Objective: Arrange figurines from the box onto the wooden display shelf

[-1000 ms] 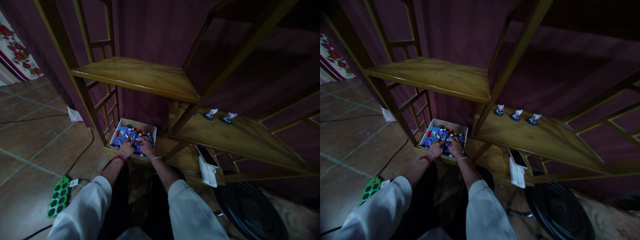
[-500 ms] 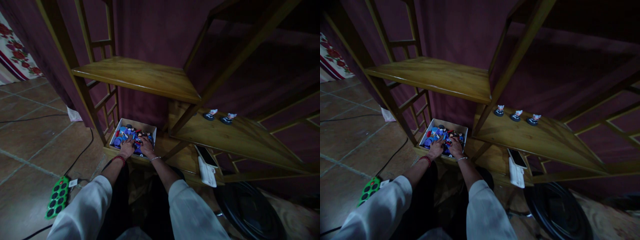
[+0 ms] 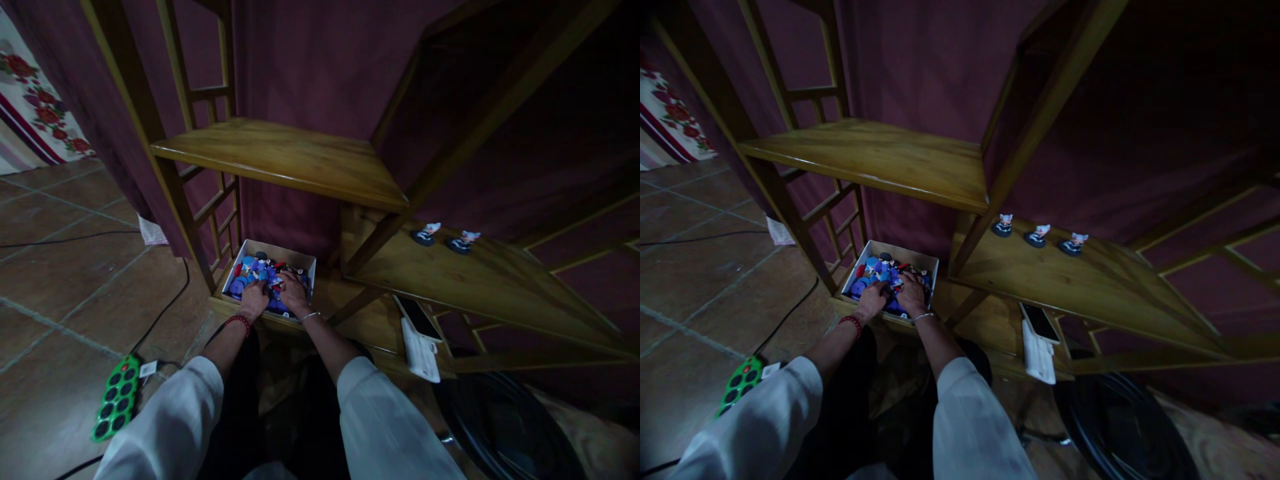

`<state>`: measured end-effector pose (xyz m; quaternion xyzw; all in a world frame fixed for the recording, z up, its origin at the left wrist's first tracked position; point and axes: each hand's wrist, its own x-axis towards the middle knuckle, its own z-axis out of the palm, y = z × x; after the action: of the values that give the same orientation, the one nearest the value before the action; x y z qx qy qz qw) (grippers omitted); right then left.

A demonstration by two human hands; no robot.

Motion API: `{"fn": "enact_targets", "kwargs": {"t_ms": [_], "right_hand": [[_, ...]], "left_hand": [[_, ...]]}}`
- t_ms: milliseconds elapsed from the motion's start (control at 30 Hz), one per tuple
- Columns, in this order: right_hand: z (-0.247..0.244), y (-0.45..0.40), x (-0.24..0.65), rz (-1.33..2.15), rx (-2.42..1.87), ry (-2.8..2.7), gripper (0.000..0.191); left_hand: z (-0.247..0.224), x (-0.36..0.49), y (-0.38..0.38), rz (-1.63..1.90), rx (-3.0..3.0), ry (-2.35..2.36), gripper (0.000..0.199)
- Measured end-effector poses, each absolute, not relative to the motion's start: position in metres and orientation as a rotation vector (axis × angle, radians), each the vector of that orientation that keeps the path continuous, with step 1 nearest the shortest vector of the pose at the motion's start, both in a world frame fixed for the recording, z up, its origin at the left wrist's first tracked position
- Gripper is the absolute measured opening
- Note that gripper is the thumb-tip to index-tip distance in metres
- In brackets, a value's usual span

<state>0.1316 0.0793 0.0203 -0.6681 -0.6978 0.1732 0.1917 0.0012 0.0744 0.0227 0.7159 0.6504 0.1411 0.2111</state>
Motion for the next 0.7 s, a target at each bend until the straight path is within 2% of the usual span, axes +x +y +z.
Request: {"fn": "enact_targets", "kwargs": {"t_ms": [233,700], "right_hand": [[0.025,0.093,0.121,0.441,-1.805,-2.153,0.052],[0.027,0.118,0.118,0.496,-1.941,-2.284,0.041]], "left_hand": [[0.020,0.002,0.075,0.412,1.960,1.827,0.037],[0.020,0.001,0.076,0.453,1.943,1.842,0.037]]}}
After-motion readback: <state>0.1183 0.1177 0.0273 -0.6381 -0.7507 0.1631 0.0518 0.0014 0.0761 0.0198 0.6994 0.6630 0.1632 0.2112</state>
